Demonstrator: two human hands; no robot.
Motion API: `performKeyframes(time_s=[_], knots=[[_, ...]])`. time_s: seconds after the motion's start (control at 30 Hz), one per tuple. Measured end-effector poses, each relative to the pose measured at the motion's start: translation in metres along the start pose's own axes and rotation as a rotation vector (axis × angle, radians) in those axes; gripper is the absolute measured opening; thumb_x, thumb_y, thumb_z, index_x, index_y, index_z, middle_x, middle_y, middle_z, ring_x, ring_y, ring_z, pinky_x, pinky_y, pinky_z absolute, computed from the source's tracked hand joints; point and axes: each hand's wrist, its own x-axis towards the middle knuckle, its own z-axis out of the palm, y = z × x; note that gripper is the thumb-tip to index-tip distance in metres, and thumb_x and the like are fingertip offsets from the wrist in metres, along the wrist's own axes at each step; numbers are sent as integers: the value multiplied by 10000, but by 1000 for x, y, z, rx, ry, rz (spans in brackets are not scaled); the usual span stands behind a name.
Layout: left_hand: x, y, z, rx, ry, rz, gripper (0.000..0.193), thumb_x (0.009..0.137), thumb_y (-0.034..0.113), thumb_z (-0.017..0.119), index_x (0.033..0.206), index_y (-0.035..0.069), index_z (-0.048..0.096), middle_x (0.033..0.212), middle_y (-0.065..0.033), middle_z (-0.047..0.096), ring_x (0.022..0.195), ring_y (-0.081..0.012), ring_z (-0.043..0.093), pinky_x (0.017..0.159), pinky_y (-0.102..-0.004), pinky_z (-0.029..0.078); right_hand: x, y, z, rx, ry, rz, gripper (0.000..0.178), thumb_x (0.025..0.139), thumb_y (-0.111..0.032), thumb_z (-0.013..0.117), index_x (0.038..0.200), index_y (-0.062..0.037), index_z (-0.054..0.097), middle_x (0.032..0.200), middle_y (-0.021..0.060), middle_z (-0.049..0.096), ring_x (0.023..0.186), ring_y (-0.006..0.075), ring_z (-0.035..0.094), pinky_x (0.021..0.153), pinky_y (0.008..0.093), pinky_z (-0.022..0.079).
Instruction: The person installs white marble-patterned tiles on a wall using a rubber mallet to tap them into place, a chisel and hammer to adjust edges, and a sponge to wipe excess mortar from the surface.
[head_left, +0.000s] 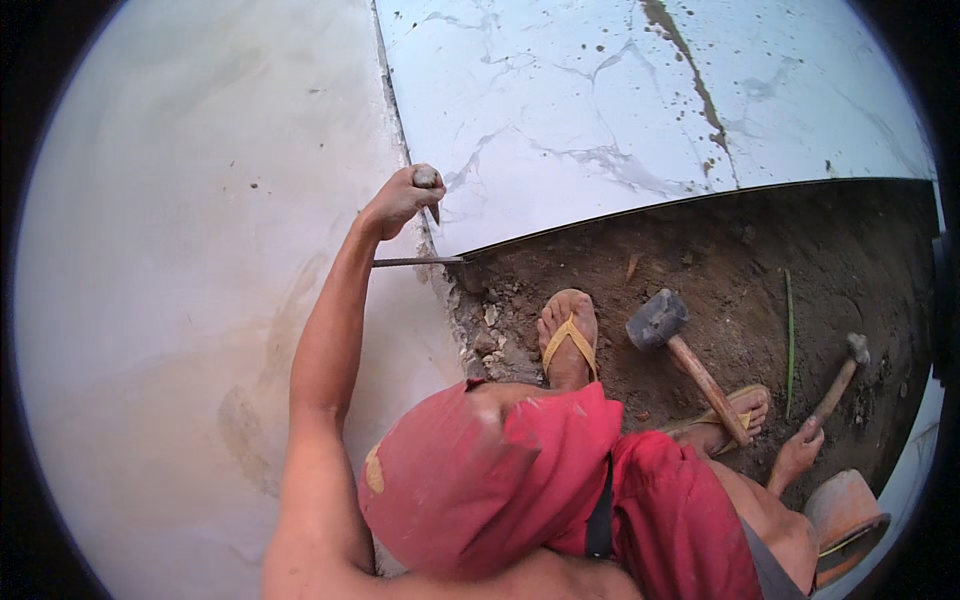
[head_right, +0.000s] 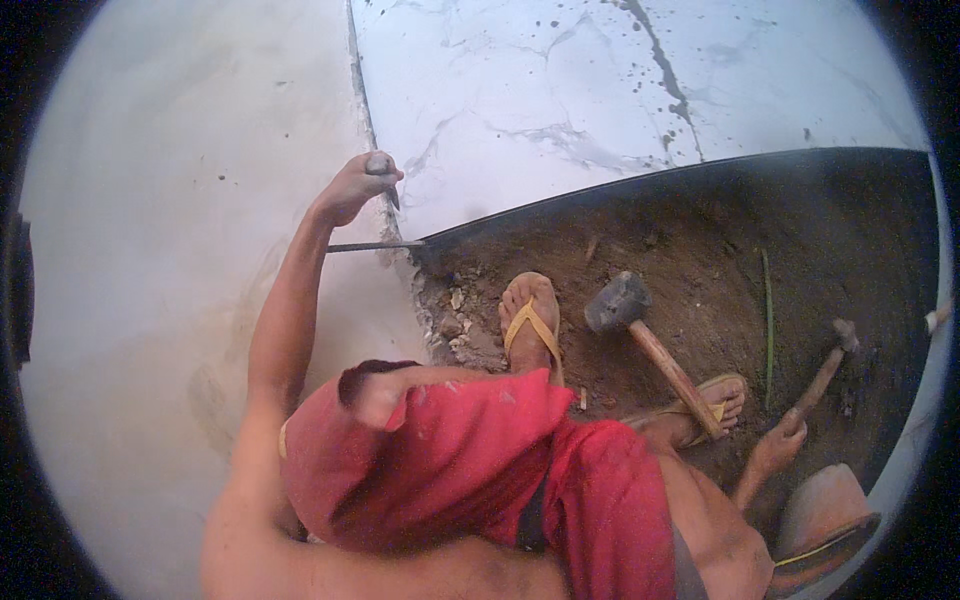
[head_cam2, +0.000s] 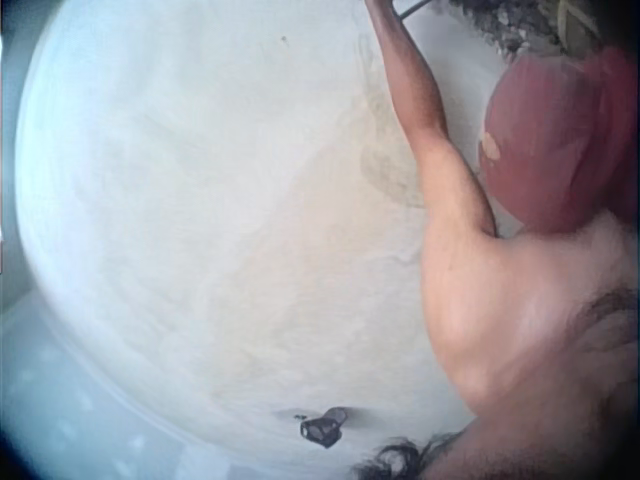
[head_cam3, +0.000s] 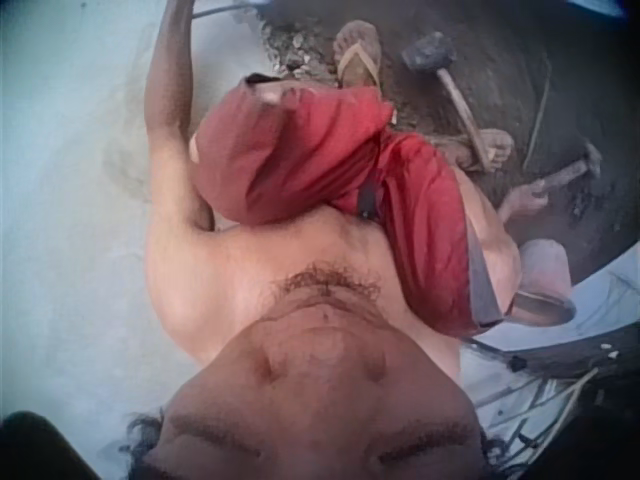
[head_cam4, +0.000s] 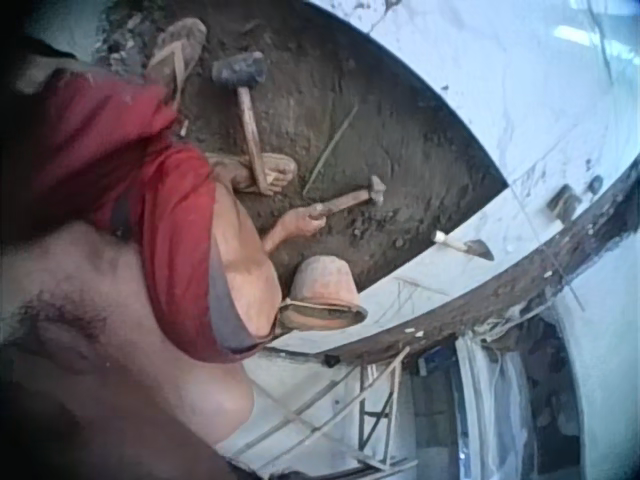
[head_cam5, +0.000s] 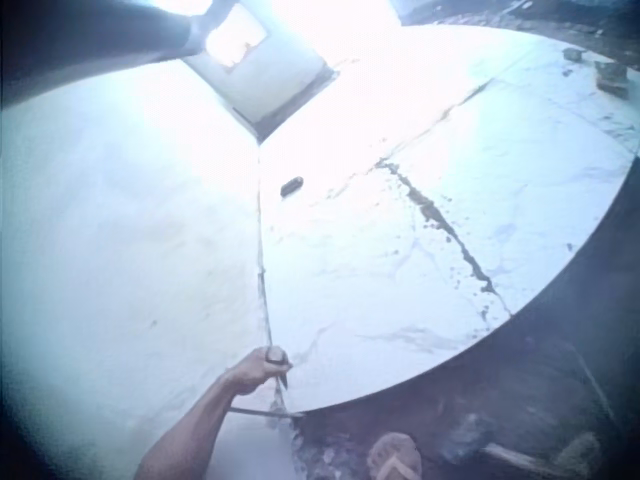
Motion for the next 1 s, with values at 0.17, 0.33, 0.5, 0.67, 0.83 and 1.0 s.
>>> performKeyframes(time_s=[0.17,0.33,0.5,0.67,0.83,1.0], knots=[[4,-8,-21,196,-295,-173,109,809,75,656,898,30,613,830,-5,583,790,-115,545,749,-277,441,7,-93,-41,118,-6,-291,495,945,-380,514,1204,41,525,1002,204,638,926,314,607,792,379,449],[21,-3,-16,182,-361,-232,216,780,21,703,989,-4,651,904,-27,661,862,-127,614,839,-295,484,-11,-207,-49,657,-343,-272,334,888,-178,614,1168,-18,527,870,2,545,766,52,507,667,215,433],[11,-47,-19,219,-287,-246,243,763,13,715,999,-6,658,893,-18,663,856,-98,599,822,-266,482,-62,-342,-4,898,-888,-692,461,816,-165,622,1223,-22,461,876,18,518,757,91,506,664,246,441],[20,-39,-13,192,-322,-296,254,763,0,700,1015,-8,663,842,9,657,791,-78,592,771,-249,481,-107,-398,44,859,-1335,-694,536,797,-220,667,1228,19,456,904,82,573,826,150,552,742,317,471],[26,-41,-10,183,-374,-312,268,768,-1,694,1034,-5,661,835,9,650,774,-79,585,738,-253,479,-171,-430,83,929,-1449,-666,490,861,-317,603,1162,48,475,928,238,628,880,303,623,787,422,474],[24,-43,-12,230,-373,-344,291,766,-5,691,1055,-7,655,817,12,647,765,-82,582,718,-254,479,-200,-425,111,563,-1634,-656,513,873,-357,573,1153,61,471,857,273,622,831,388,636,746,453,473]])
